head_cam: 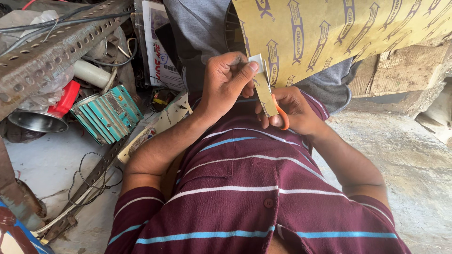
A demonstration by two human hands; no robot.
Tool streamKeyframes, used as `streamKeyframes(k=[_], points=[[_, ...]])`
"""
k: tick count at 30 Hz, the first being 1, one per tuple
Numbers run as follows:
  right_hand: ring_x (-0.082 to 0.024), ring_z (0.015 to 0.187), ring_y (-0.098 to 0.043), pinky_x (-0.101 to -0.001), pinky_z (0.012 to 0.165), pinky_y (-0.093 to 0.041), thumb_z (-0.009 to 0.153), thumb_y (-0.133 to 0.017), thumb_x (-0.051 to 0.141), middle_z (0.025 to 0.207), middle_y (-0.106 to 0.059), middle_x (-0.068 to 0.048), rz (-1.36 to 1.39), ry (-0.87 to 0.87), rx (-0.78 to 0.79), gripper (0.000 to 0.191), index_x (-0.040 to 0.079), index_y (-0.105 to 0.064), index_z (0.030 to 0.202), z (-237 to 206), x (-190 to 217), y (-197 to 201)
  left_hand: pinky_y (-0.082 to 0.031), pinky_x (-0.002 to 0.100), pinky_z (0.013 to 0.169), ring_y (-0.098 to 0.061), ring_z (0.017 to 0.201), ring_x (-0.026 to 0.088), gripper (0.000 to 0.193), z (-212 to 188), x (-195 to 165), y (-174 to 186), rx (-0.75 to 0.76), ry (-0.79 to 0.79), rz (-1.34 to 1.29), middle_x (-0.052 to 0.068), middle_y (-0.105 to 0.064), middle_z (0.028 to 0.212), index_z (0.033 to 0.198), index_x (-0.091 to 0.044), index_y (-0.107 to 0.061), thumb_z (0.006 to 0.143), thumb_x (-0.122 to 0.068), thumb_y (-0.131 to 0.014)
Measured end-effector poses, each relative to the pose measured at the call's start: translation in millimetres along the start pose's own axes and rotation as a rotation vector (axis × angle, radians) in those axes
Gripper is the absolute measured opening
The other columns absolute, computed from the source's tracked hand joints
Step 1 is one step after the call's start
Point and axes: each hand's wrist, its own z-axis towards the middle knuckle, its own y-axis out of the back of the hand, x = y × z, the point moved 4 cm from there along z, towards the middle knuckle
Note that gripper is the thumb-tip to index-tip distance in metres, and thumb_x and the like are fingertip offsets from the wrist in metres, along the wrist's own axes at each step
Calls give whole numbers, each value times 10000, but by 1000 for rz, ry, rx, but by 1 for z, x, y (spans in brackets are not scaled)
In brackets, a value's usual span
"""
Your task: The person sits on the floor and works on an electric motor stator, using a screwdriver to adjust components and a pair of scissors to cut a strip of cardboard. The person then places the cardboard strip onto the motor assembly.
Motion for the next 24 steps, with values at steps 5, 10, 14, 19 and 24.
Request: streamKeyframes(k=[5,10,14,19,24], points=[[-119,768,-673,-253,701,-519,858,-849,395,899,-696,-52,9,16,-19,463,-7,-703,1035,-1,-7,3,-499,211,489,-626,555,59,271,2,-1,1,17,-30,4,36,-656,664,829,-35,-632,1060,-175,-647],[-101,748,-620,-242,680,-490,868,-853,336,869,-678,-52,-44,21,-37,398,-12,-697,981,-3,-11,5,-495,211,474,-624,544,59,266,1,-1,1,14,-55,2,35,-649,654,828,-34,-635,1058,-166,-644],[-76,735,-576,-233,664,-453,870,-851,277,831,-652,-30,-84,4,-54,337,-11,-691,940,-4,-11,6,-477,209,480,-605,548,53,254,1,3,1,17,-25,-31,34,-642,661,839,-33,-636,1060,-156,-647],[-70,740,-614,-230,676,-485,833,-835,235,850,-680,-20,-75,13,-59,304,-6,-691,951,-2,-7,7,-481,208,481,-598,545,50,269,0,6,1,23,-36,-27,28,-642,653,826,-32,-630,1067,-151,-646],[-66,745,-580,-228,678,-466,864,-844,179,828,-662,-22,-134,19,-82,258,-17,-710,966,2,-2,6,-491,210,476,-598,550,42,239,-1,10,1,23,24,-88,16,-633,658,845,-22,-642,1051,-143,-647]])
